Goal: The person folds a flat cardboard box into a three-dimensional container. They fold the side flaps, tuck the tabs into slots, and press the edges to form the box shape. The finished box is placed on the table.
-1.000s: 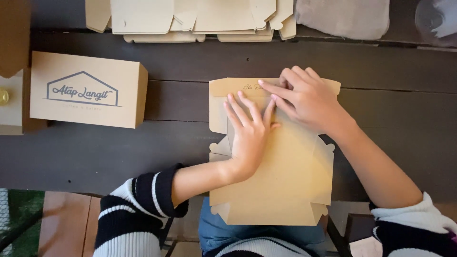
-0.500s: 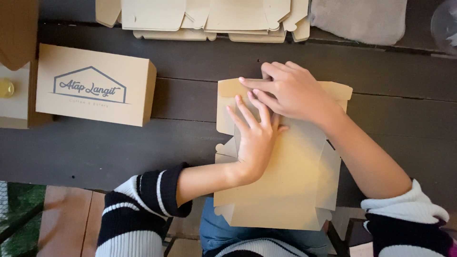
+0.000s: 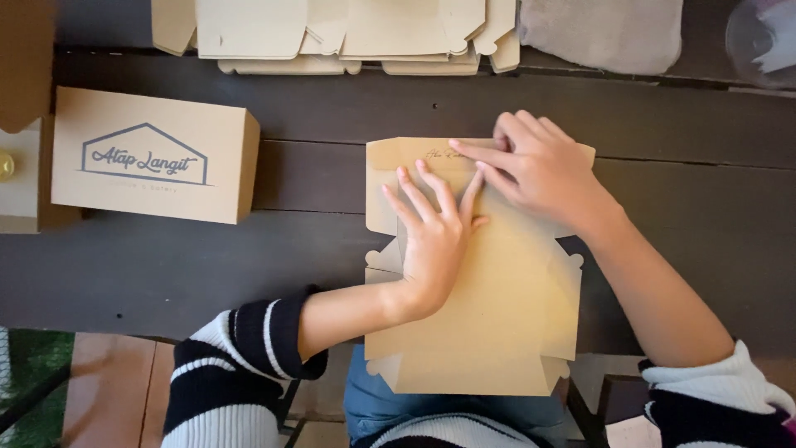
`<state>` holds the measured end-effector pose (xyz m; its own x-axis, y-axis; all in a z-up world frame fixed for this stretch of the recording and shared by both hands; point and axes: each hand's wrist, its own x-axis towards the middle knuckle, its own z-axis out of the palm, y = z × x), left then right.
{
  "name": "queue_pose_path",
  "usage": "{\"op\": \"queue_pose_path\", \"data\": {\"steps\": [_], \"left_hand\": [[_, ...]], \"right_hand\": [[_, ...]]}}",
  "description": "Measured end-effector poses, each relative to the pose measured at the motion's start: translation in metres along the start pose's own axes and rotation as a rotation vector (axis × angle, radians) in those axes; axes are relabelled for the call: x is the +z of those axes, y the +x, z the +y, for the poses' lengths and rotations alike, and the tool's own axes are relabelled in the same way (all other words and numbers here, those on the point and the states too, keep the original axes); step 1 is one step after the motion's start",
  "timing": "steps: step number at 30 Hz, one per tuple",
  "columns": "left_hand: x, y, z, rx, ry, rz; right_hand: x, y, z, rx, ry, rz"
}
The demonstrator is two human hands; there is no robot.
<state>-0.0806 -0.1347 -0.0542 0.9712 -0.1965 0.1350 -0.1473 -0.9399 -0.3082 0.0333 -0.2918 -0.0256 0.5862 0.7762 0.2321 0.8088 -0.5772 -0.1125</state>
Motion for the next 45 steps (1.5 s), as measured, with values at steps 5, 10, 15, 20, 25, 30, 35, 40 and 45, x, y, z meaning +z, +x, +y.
{"op": "queue_pose_path", "data": {"steps": [5,10,15,20,25,30,35,40,45], "left_hand": [[0.001,0.000,0.000,-0.005,0.039,0.001],[0.000,0.000,0.000,0.012,0.078,0.003],[-0.002,0.000,-0.001,0.033,0.106,0.026],[0.002,-0.002,0.000,0.037,0.165,0.022],[0.000,-0.001,0.000,0.028,0.173,0.029],[-0.001,0.000,-0.001,0.019,0.190,0.036],[0.000,0.000,0.002,-0.003,0.071,0.056],[-0.004,0.000,0.001,-0.014,0.060,0.056],[-0.005,0.000,0.001,-0.015,0.042,0.055]], "right_hand": [[0.002,-0.030,0.018,0.063,0.001,0.012],[0.006,-0.054,0.035,0.163,0.087,0.071],[0.011,-0.073,0.061,0.231,0.153,0.136],[-0.009,-0.074,0.067,0.175,0.168,0.130],[-0.011,-0.066,0.061,0.106,0.121,0.146],[-0.009,-0.043,0.050,0.012,0.095,0.127],[0.000,-0.015,0.041,-0.004,0.133,0.121],[0.014,0.008,0.030,-0.126,0.149,0.169],[0.029,0.032,0.020,-0.182,0.235,0.153]]}}
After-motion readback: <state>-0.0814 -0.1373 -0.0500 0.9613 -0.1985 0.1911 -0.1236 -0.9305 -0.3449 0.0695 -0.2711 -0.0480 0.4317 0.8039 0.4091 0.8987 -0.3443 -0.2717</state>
